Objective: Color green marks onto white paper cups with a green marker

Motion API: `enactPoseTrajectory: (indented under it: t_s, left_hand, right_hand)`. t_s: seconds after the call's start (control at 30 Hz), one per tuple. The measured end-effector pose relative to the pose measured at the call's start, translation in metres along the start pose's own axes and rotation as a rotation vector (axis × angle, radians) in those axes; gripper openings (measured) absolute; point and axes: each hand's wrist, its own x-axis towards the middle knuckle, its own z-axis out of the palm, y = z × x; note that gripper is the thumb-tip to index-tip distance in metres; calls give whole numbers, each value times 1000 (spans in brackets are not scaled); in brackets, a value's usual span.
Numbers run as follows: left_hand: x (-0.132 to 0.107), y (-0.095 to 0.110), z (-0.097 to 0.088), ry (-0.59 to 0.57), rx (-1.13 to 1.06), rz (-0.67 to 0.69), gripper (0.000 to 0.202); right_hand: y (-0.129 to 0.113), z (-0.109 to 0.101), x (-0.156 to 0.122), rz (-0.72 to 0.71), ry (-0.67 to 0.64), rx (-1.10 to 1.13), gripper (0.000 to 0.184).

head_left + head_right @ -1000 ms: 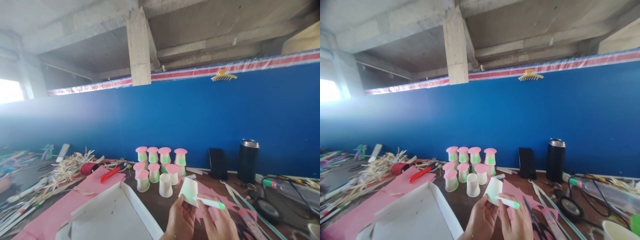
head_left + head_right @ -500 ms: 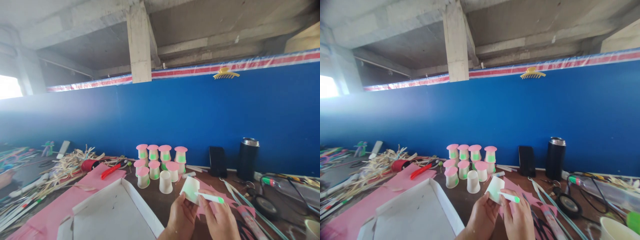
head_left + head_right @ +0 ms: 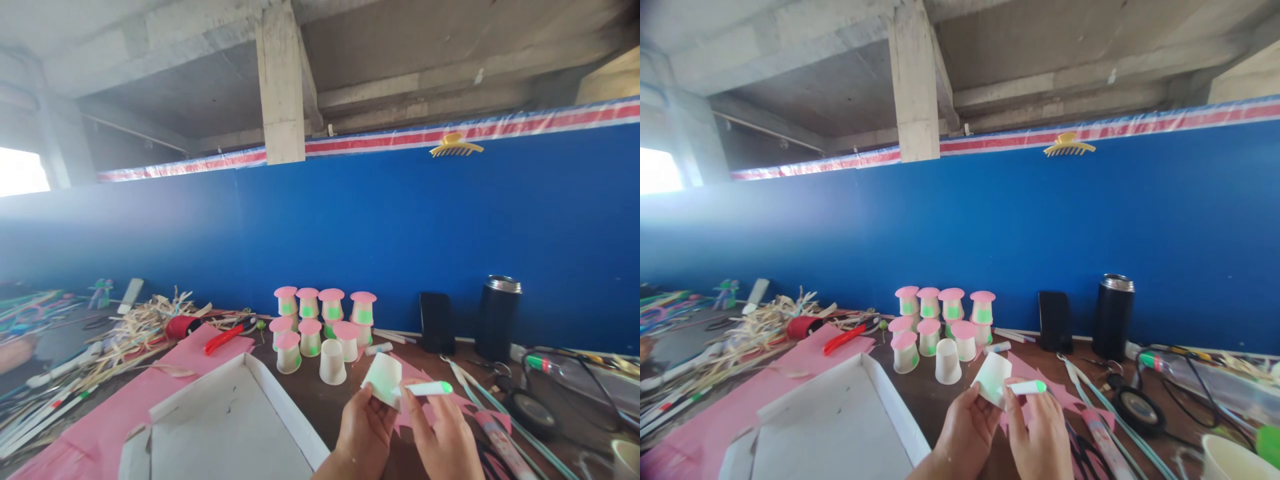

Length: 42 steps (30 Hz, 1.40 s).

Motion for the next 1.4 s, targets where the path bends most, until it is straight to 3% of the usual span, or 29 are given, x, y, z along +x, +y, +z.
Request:
enactPoseTrajectory:
  t_s: [0.67, 0.87, 1.03, 1.2, 1.4]
  left_hand:
    - [-3, -2, 2, -13, 8, -19, 31]
    - [-4, -2, 2, -28, 0, -10, 28]
    - [-4, -2, 3, -8, 0, -10, 21]
    - [-3, -3, 2, -8, 5, 5, 19]
    - [-1, -3, 1, 16, 3, 6, 22]
  right_hand:
    - [4, -3, 5, 60, -20, 44, 35]
    - [4, -3, 4, 46, -108, 34, 34]
    - [4, 0, 5, 9, -17, -10, 36]
    - [4, 1, 4, 4, -101, 1, 30]
    - [4, 2, 3, -17, -56, -24, 30]
